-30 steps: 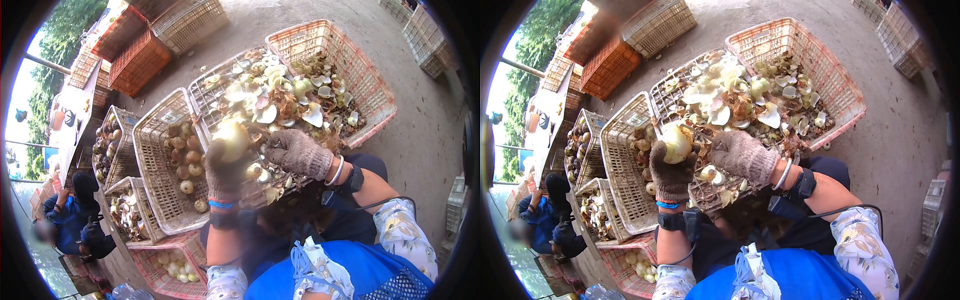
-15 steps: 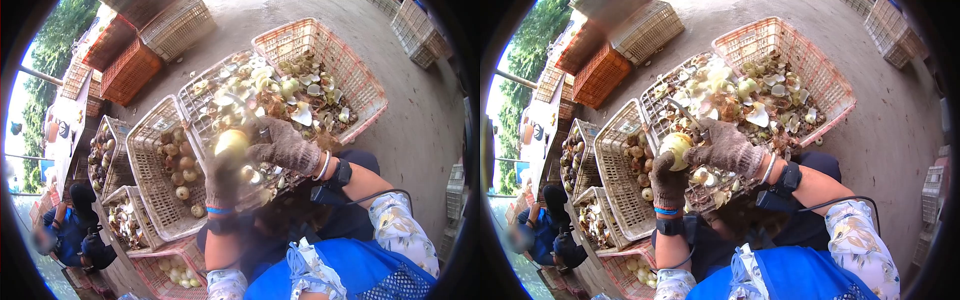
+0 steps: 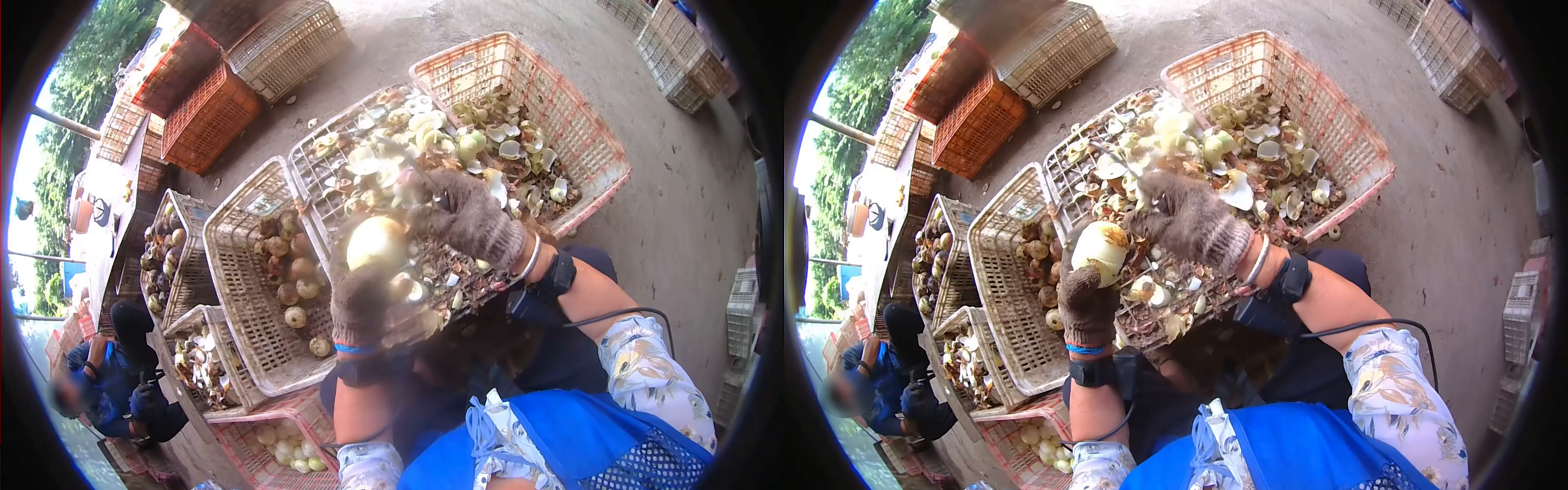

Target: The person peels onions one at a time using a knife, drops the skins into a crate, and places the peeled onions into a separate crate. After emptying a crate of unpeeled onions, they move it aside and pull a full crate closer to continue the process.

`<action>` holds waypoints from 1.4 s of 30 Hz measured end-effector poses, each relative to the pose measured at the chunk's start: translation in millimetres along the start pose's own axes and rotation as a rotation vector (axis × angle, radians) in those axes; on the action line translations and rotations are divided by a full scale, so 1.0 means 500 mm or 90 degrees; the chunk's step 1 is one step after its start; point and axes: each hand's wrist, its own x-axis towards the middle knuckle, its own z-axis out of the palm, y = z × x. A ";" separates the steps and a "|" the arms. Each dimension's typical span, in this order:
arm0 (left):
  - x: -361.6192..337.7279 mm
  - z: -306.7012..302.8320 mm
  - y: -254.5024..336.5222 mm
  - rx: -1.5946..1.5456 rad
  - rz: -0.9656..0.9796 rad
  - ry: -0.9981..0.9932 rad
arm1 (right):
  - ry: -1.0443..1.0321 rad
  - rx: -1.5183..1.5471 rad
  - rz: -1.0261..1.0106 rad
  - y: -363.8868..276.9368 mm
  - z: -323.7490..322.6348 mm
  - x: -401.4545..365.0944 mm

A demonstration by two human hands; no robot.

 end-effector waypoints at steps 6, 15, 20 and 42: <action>-0.027 0.000 -0.017 0.102 0.007 -0.008 | -0.092 0.000 -0.168 -0.066 0.001 -0.041; 0.018 0.009 -0.057 0.500 0.264 -0.102 | 0.012 -0.191 -0.034 -0.042 -0.011 -0.031; -0.009 0.021 -0.078 0.444 0.212 -0.118 | 0.065 -0.357 -0.401 -0.042 -0.015 -0.027; -0.009 0.012 -0.067 0.425 0.144 0.057 | -0.125 -0.148 -0.267 -0.063 -0.010 -0.021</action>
